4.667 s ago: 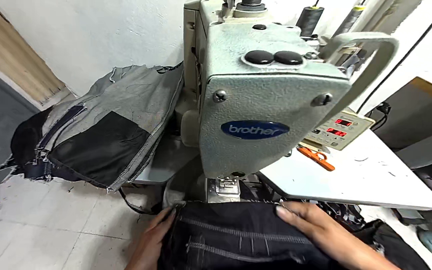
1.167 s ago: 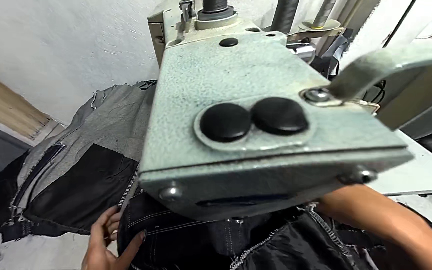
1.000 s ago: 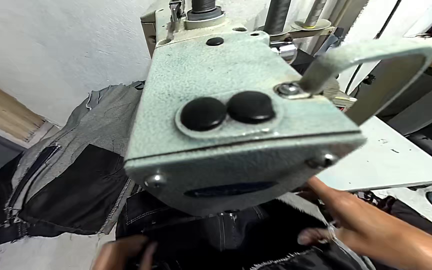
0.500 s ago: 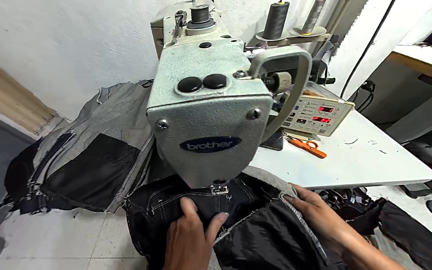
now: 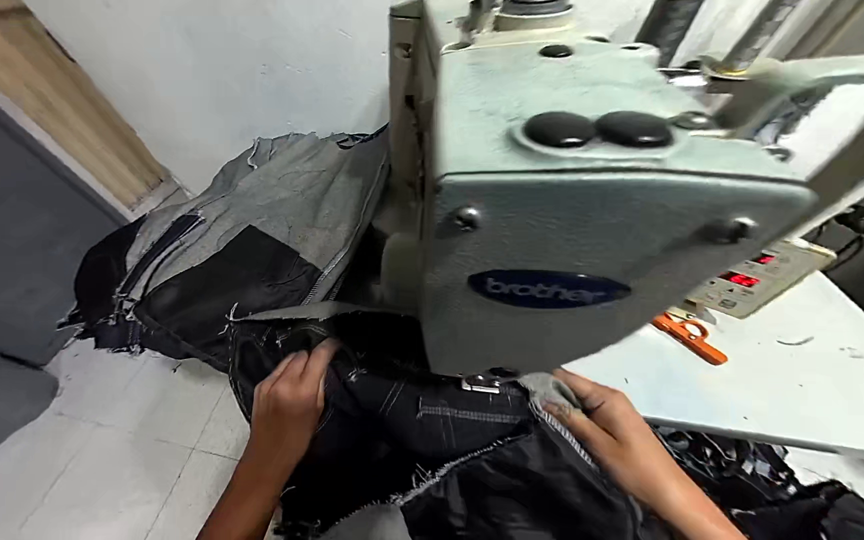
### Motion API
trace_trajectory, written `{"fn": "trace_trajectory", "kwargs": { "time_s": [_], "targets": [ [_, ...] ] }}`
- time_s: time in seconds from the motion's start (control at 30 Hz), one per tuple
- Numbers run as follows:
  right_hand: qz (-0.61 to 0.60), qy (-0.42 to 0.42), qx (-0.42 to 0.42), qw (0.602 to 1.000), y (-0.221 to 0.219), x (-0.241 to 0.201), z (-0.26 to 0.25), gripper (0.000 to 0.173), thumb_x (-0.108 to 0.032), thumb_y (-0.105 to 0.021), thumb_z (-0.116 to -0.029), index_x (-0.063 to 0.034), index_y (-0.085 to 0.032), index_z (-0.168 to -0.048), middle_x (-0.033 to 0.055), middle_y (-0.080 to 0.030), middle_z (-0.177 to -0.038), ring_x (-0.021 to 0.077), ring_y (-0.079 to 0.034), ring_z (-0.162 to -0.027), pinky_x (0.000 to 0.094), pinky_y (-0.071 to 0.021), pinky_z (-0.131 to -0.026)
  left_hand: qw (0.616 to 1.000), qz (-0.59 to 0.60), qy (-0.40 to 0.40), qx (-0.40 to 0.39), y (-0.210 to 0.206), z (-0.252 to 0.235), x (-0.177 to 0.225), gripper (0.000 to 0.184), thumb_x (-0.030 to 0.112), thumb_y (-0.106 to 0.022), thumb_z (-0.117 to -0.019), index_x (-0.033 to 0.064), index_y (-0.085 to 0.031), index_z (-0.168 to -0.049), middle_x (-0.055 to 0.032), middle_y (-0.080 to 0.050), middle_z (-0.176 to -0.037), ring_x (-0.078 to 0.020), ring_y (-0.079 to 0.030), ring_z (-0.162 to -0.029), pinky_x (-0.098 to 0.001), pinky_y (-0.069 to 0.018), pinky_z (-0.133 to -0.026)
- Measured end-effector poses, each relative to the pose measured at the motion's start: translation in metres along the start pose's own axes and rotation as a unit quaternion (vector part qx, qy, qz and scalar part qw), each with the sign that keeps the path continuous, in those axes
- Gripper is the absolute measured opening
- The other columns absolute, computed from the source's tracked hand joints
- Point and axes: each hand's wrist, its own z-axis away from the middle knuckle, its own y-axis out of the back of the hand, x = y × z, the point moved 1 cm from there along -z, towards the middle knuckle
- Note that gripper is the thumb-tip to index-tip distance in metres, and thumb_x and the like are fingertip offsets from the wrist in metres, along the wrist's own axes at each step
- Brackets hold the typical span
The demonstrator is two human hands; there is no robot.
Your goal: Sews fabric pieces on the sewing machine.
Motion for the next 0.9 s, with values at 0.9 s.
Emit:
{"fn": "trace_trajectory", "kwargs": {
  "time_s": [0.9],
  "targets": [
    [-0.027,0.012,0.008,1.0,0.026,-0.007,-0.007,0.014,-0.016,-0.062,-0.0942,-0.0026,-0.066,-0.092,-0.0119,-0.066,-0.08,-0.0174,-0.056,-0.077,0.0064,-0.0479,-0.074,0.999,0.017,0.031,-0.04,-0.01,-0.023,0.023,0.026,0.012,-0.053,-0.0926,0.0054,-0.075,-0.104,-0.0124,-0.069,-0.07,-0.0312,-0.07,-0.063,-0.0431,-0.0572,-0.056]
  ]
}}
